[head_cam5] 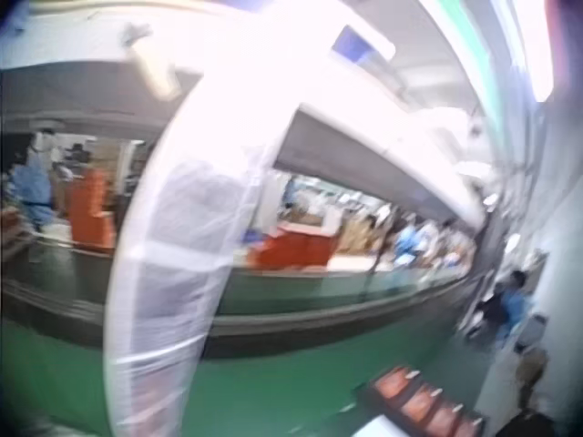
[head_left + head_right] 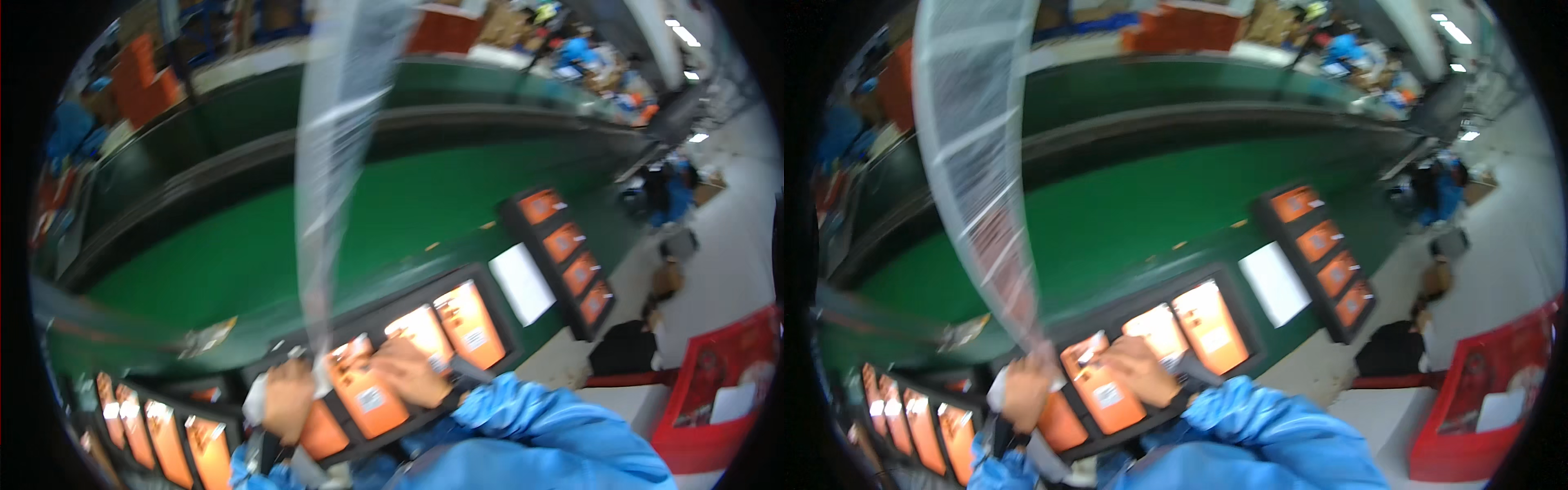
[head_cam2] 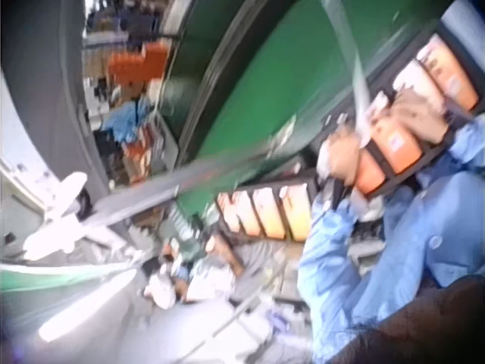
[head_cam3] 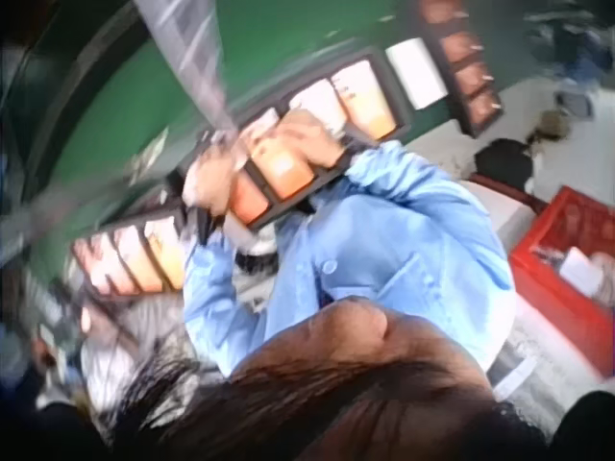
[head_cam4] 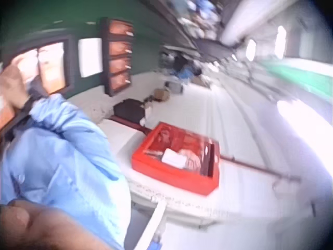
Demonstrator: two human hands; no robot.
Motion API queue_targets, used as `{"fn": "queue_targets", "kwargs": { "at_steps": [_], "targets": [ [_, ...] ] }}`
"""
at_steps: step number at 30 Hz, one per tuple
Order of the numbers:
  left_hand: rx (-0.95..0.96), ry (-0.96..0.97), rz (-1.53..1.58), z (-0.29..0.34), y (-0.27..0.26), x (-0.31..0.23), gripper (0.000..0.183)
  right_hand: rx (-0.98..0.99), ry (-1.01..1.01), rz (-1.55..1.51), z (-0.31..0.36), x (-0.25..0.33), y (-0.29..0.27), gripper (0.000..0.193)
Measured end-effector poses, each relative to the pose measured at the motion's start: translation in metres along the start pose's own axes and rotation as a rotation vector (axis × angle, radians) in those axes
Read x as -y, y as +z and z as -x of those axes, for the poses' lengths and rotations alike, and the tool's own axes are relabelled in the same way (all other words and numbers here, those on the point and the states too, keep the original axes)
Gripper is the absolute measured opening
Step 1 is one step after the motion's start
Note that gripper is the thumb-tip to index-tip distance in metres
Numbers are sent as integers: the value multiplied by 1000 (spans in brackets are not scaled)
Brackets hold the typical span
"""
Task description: Applying regulatory stickers and protective film to the back of orange smartphones on an assembly line.
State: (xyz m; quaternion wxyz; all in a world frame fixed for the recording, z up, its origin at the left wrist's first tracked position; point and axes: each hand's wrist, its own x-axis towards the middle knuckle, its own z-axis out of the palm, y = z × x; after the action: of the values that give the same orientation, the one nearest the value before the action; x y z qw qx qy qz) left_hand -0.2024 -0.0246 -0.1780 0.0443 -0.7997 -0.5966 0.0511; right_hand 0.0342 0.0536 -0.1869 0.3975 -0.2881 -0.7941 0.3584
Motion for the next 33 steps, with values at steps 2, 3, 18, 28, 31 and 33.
{"fn": "queue_targets", "kwargs": {
  "at_steps": [2,3,18,28,31,33],
  "targets": [
    [75,-3,-109,-13,4,-6,23,62,37,49,1,-5,-4,17],
    [13,5,-106,-21,5,-9,15,8,21,124,-2,-7,-7,15],
    [-19,138,-25,-18,-6,16,6,26,110,24,-18,4,-9,11],
    [194,14,255,72,-88,-101,4,306,275,-94,-8,-29,18,9],
    [185,-65,363,84,-90,-119,5,503,254,-217,-30,17,43,9],
    [111,-128,518,86,-85,-125,6,552,82,-235,-22,15,64,10]
  ]
}}
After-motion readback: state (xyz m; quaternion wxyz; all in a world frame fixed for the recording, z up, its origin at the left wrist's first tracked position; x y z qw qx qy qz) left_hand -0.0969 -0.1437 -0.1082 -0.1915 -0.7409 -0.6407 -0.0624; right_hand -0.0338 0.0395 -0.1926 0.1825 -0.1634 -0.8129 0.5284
